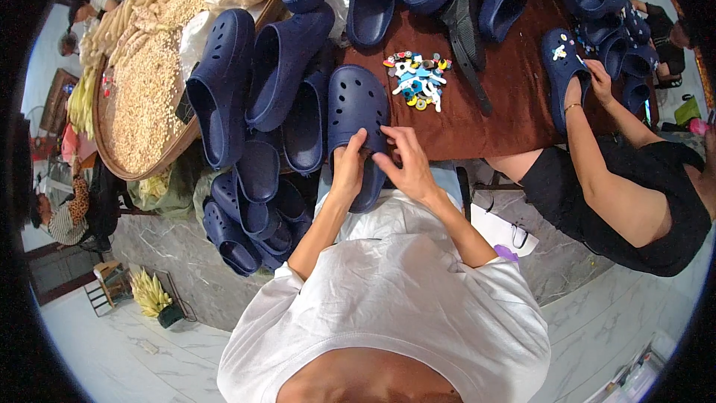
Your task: Attaching decorative charms and pins into the holes of blue plastic clogs.
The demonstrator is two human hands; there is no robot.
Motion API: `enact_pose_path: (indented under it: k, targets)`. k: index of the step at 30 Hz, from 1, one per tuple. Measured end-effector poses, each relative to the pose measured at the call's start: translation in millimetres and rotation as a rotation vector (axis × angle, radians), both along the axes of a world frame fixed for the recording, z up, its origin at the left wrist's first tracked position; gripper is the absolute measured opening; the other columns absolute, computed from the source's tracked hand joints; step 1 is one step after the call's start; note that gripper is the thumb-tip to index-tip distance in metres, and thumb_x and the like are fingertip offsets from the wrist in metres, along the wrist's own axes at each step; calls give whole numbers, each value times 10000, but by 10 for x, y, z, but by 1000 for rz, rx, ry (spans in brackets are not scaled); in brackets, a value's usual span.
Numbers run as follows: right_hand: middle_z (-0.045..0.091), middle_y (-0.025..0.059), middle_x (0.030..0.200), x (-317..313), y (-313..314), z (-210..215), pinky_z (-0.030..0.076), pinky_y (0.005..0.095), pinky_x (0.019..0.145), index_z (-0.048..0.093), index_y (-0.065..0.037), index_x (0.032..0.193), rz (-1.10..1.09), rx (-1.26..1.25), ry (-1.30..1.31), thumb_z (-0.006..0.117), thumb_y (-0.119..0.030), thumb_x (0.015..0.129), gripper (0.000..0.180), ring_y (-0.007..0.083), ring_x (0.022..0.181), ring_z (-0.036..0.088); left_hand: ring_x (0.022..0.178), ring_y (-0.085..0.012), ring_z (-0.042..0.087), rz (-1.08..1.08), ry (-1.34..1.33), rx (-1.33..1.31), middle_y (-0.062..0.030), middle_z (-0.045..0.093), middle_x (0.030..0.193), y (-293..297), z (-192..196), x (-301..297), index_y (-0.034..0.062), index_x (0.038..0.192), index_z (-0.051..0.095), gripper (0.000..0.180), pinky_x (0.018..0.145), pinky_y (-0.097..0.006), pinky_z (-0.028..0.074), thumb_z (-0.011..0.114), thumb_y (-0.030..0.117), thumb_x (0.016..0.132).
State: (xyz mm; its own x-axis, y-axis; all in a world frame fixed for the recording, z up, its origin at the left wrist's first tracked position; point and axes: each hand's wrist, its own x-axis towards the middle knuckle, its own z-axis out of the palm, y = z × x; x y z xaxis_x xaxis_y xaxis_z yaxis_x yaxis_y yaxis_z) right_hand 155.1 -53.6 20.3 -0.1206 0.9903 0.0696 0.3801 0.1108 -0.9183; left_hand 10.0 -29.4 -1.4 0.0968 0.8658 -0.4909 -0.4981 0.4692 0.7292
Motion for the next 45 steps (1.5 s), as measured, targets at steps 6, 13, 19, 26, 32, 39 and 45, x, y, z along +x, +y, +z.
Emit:
enact_pose_path:
  k: [6, 13, 19, 26, 32, 39, 45]
  targets:
    - [576, 140, 1015, 250, 327, -99, 518, 340, 697, 620, -20, 1096, -223, 181, -222, 547, -117, 945, 193, 280, 879, 612, 1033, -190, 601, 133, -123, 11, -85, 623, 1142, 68, 19, 58, -22, 1174, 566, 366, 909, -341, 457, 667, 174, 882]
    - [527, 148, 1005, 352, 816, -317, 482, 441, 760, 572, -59, 1144, -281, 312, -517, 649, -104, 870, 288, 355, 918, 577, 1039, -180, 588, 199, -240, -90, -76, 620, 1155, 159, 67, 113, -6, 1151, 592, 340, 937, -319, 445, 691, 147, 864]
    - [540, 145, 1012, 358, 835, -369, 473, 427, 761, 584, -34, 1058, -297, 330, -556, 669, -65, 843, 233, 351, 927, 580, 1097, -168, 555, 171, -288, -75, -71, 608, 1178, 185, -47, 79, -4, 1145, 610, 343, 966, -298, 420, 699, 175, 867]
    - [585, 121, 903, 304, 722, -295, 492, 387, 710, 575, -23, 973, -231, 259, -347, 677, -76, 846, 171, 282, 821, 600, 1125, -174, 547, 204, -247, -90, -76, 579, 1234, 162, 30, 95, -8, 1250, 529, 469, 995, -314, 416, 696, 227, 879]
    - [620, 99, 908, 31, 387, -47, 508, 339, 701, 603, -20, 970, -154, 178, -104, 709, -76, 827, 187, 241, 801, 630, 1017, -167, 614, 190, -203, -100, -67, 629, 1154, 158, 45, 65, 13, 1184, 570, 423, 889, -323, 482, 696, 291, 891]
    - [636, 113, 958, -14, 229, -13, 509, 358, 755, 624, -22, 998, -121, 255, -161, 674, -73, 852, 163, 284, 880, 637, 935, -148, 611, 187, -115, -182, -52, 642, 1076, 139, 99, 59, -7, 1155, 581, 479, 831, -295, 469, 701, 366, 880]
    - [640, 110, 972, 10, 215, -25, 514, 325, 726, 668, -26, 1015, -112, 139, -30, 635, -70, 886, 140, 239, 837, 648, 881, -156, 620, 144, -66, -144, -80, 628, 1046, 85, 266, 49, -26, 1153, 564, 443, 761, -285, 506, 675, 321, 901]
